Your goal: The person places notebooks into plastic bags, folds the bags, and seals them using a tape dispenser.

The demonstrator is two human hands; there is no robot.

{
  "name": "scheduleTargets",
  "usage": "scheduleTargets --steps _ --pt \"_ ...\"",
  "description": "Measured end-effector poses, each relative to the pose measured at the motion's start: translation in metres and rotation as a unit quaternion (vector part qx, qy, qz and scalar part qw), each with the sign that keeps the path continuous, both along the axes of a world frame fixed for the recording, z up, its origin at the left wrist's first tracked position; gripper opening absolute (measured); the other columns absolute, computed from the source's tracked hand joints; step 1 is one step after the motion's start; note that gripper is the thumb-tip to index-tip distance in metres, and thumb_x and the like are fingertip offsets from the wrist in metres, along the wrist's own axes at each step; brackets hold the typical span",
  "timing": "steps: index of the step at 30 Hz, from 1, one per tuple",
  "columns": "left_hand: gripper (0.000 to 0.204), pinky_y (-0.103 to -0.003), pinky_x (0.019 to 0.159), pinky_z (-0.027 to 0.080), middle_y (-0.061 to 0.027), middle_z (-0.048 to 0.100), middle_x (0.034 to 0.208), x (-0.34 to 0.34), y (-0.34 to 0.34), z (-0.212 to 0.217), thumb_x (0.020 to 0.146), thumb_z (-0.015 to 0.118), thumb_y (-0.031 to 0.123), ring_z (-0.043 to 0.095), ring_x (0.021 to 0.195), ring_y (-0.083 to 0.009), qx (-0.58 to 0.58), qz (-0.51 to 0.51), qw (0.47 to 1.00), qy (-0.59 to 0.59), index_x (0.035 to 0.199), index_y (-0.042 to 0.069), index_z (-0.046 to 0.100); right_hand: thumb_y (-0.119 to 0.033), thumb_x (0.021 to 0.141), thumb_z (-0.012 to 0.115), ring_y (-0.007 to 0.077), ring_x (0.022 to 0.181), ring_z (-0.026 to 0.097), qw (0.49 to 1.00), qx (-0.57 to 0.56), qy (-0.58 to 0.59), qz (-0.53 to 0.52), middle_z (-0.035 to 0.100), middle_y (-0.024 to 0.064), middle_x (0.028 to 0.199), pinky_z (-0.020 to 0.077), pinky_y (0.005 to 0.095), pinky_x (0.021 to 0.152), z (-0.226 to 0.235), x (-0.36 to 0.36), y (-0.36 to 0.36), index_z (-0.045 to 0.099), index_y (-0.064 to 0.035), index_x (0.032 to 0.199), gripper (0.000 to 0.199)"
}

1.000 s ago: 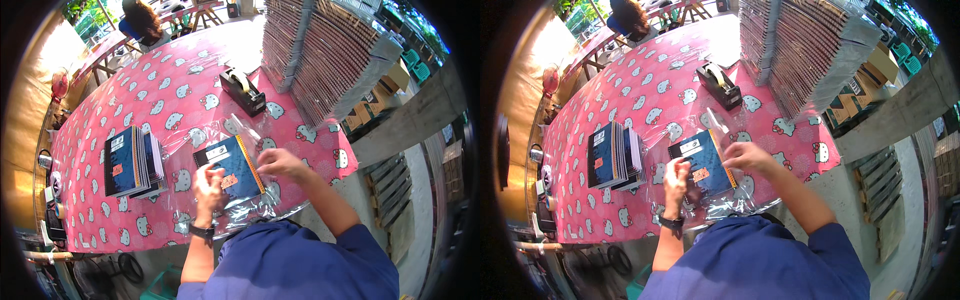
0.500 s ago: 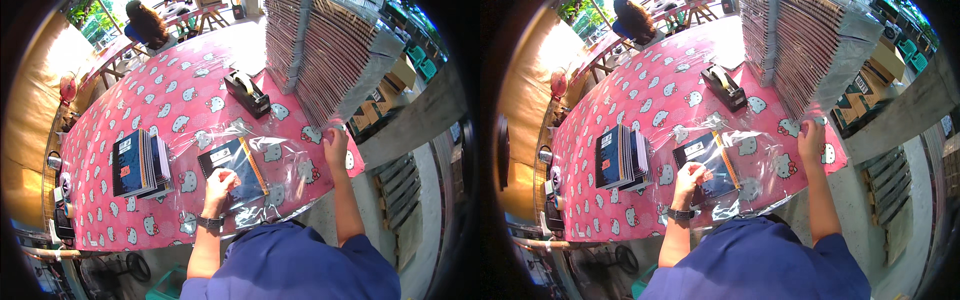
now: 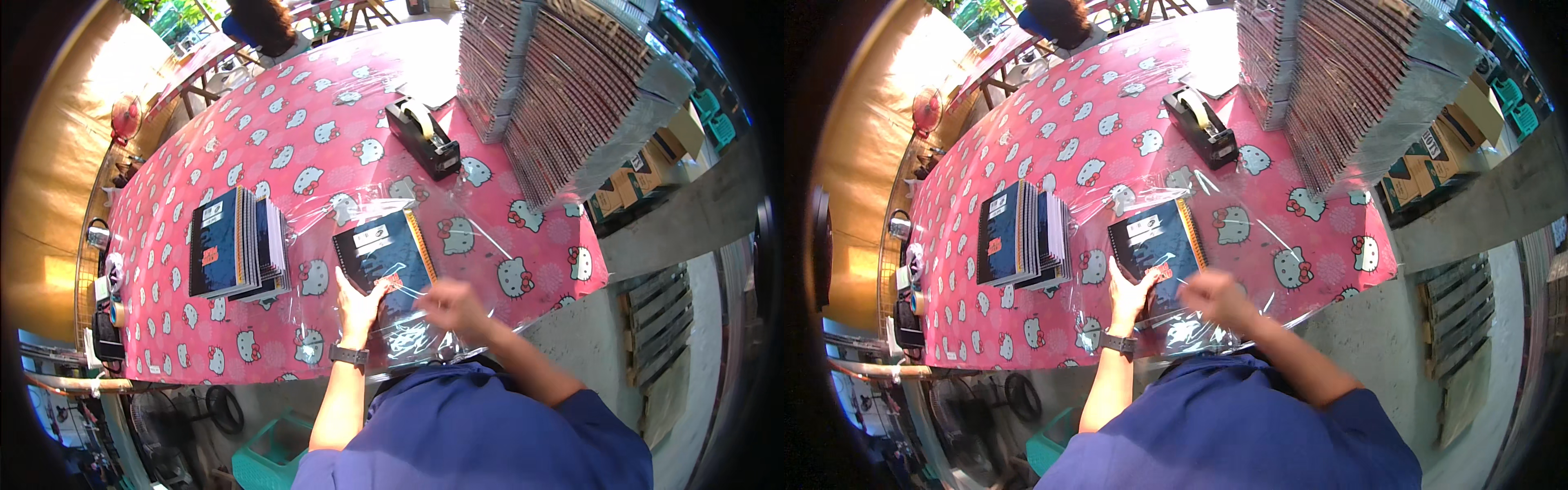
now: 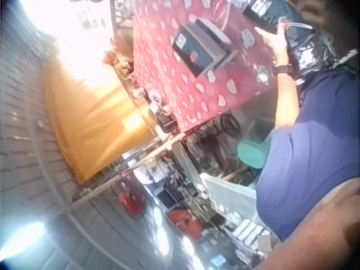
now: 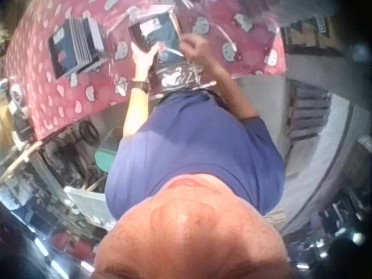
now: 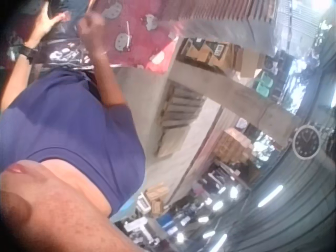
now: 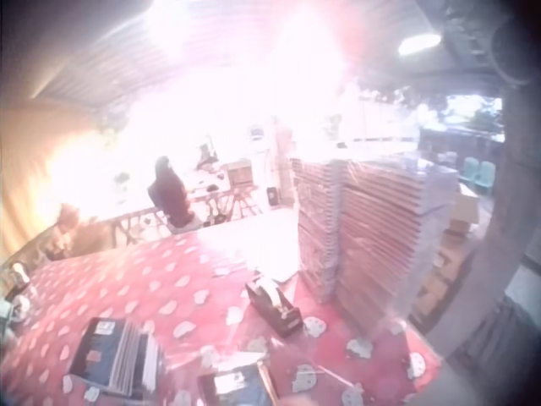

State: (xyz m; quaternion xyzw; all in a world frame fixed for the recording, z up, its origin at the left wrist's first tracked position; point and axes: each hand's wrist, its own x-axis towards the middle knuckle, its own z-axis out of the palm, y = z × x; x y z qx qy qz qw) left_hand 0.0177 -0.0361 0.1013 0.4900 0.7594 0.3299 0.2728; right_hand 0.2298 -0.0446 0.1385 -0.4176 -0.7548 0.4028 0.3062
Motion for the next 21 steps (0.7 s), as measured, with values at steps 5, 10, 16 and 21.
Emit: scheduleTargets --steps 5,10,16,21 --pt "0.108 -0.043 0.095 0.041 -0.0312 0.053 0.116 0.005 0.006 -0.01 0.062 0.082 0.037 0.053 0.109 -0.0405 0.011 -0.033 0.998 -0.051 0.138 -0.007 0.019 -0.024 0.081 0.063 0.0319 0.086 0.061 0.973 -0.013 -0.006 -0.228 0.064 0.0175 0.092 0.0459 0.0408 0.077 -0.078 0.009 0.072 0.059 -0.0036 0.107 0.034" --pt "0.106 -0.042 0.098 0.039 -0.0284 0.046 0.126 -0.009 0.004 -0.025 0.062 0.082 0.033 0.048 0.117 -0.0372 -0.018 -0.021 0.995 -0.096 0.138 -0.007 0.019 -0.025 0.081 0.066 0.033 0.09 0.061 0.974 -0.161 -0.003 -0.159 0.063 0.0217 0.095 0.0459 0.0402 0.078 -0.043 -0.023 0.071 0.057 -0.0022 0.109 0.037" --pt "0.102 -0.042 0.101 0.036 -0.0302 0.042 0.129 -0.011 0.004 -0.03 0.065 0.078 0.038 0.042 0.121 -0.0387 -0.039 -0.019 0.987 -0.155 0.136 -0.009 0.022 -0.028 0.074 0.074 0.034 0.079 0.062 0.961 -0.149 0.105 -0.206 0.064 0.0181 0.082 0.0474 0.0403 0.073 -0.045 -0.029 0.064 0.056 0.0027 0.104 0.046" --pt "0.096 -0.044 0.099 0.035 -0.0325 0.043 0.126 0.016 0.004 -0.005 0.072 0.071 0.046 0.041 0.119 -0.0412 -0.077 0.019 0.997 0.001 0.134 -0.01 0.024 -0.036 0.069 0.078 0.035 0.096 0.059 0.971 -0.105 -0.057 -0.209 0.061 0.0224 0.101 0.0462 0.0405 0.08 -0.047 -0.03 0.066 0.049 0.0036 0.116 0.067"
